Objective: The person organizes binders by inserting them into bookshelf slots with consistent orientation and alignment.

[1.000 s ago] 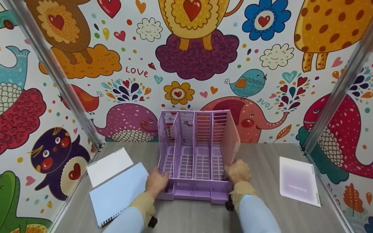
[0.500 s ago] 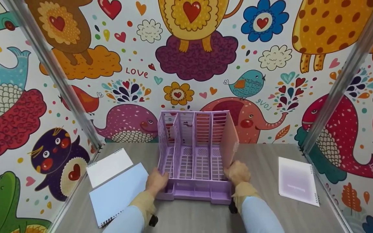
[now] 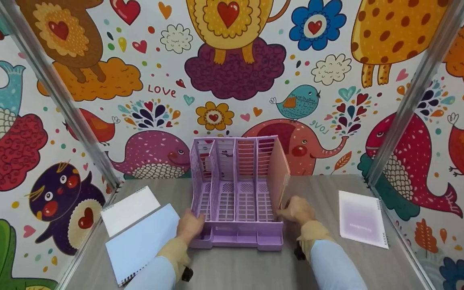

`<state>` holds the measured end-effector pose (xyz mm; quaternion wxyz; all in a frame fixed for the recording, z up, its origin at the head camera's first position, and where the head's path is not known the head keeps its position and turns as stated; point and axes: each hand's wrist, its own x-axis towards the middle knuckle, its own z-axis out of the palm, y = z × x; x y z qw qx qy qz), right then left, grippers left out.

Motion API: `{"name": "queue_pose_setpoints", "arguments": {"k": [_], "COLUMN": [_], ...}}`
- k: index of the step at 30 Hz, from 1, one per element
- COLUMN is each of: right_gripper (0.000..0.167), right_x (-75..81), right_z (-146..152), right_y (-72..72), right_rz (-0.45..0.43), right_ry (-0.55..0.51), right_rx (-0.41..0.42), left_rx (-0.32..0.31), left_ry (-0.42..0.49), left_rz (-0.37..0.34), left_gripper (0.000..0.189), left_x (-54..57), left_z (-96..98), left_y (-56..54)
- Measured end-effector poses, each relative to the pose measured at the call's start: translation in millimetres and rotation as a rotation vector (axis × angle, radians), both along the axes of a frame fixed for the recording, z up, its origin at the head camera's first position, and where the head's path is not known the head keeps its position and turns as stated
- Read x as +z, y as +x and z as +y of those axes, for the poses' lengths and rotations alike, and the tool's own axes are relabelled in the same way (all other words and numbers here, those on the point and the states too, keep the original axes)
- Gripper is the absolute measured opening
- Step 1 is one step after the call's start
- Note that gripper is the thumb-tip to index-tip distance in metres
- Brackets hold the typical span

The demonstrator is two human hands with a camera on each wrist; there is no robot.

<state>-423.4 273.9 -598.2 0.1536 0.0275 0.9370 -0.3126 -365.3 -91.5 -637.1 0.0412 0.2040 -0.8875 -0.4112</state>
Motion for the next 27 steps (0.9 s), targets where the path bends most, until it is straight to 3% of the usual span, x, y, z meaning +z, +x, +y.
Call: {"name": "queue_pose_setpoints", "arguments": {"k": [4, 13, 20, 27], "right_gripper": [0.042, 0.056, 0.055, 0.068], "right_x": [2.7, 15.0, 23.4, 34.0], "right_z": [2.9, 14.3, 31.1, 49.5], "right_y": [0.5, 1.3, -1.6, -6.0], "right_rz": [0.013, 0.013, 0.051, 0.049], "right_ry": [0.029, 0.05, 0.052, 0.062], "right_rx": [0.034, 0.069, 0.087, 0.019], "left_rx": [-0.001, 0.006, -0.011, -0.013], "left_ry": [-0.011, -0.046, -0.039, -0.017], "left_rz": [-0.008, 0.02, 0.013, 0.01], "left_gripper": [0.054, 0.046, 0.053, 0.053], "left_x": [-0.8, -3.5, -2.2, 0.2], "left_z": [-1.1, -0.2, -0.2, -1.4], "left_y": [0.6, 2.2, 1.3, 0.3]}}
